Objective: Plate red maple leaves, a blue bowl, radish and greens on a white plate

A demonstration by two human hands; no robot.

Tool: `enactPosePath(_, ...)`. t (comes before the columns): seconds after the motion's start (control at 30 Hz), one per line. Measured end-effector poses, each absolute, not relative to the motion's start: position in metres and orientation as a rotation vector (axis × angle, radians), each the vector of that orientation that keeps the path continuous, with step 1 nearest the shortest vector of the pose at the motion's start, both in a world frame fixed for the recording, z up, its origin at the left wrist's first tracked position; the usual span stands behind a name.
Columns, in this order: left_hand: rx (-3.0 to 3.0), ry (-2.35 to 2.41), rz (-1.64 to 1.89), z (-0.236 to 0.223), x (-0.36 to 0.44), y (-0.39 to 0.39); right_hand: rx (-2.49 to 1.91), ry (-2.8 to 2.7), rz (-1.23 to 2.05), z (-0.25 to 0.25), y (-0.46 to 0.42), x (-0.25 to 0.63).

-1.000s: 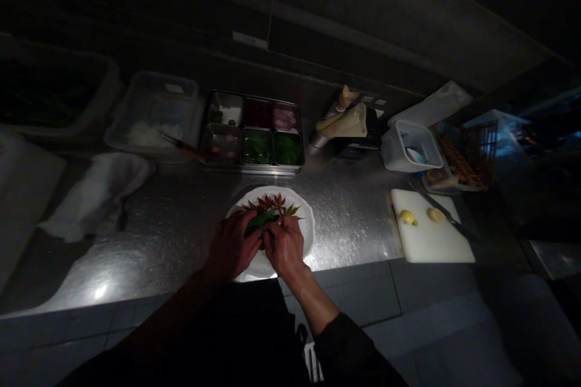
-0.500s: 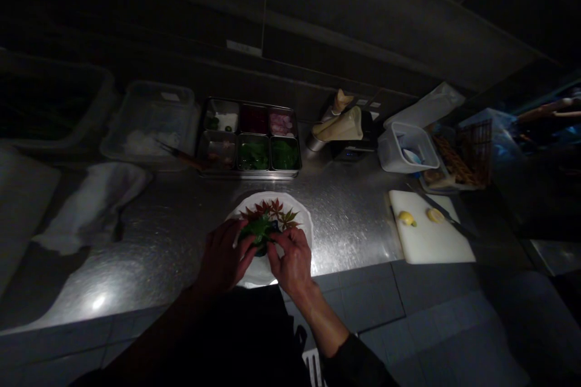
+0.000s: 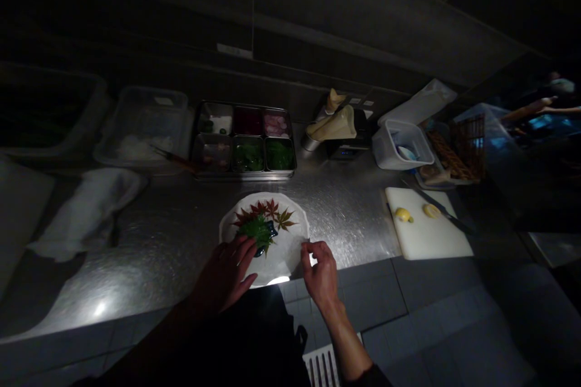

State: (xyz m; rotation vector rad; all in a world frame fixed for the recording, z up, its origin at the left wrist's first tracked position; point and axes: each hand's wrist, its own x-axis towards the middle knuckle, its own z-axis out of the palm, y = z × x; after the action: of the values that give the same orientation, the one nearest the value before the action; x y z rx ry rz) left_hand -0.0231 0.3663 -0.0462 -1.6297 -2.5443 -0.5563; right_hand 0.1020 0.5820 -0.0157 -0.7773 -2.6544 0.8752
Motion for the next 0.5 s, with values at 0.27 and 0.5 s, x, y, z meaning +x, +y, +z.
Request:
enactPosePath(0.27, -1.624, -2.460, -0.606, -0.043, -0.016, 0.366, -0.798, -2.624, 0.958, -0.012, 0.588, 0.114)
enactPosePath(0.5, -1.218, -2.654, -0.657, -0.041, 0.034, 0.302, -0.897, -2.504, 1.253, -0.014, 0.595, 0.134)
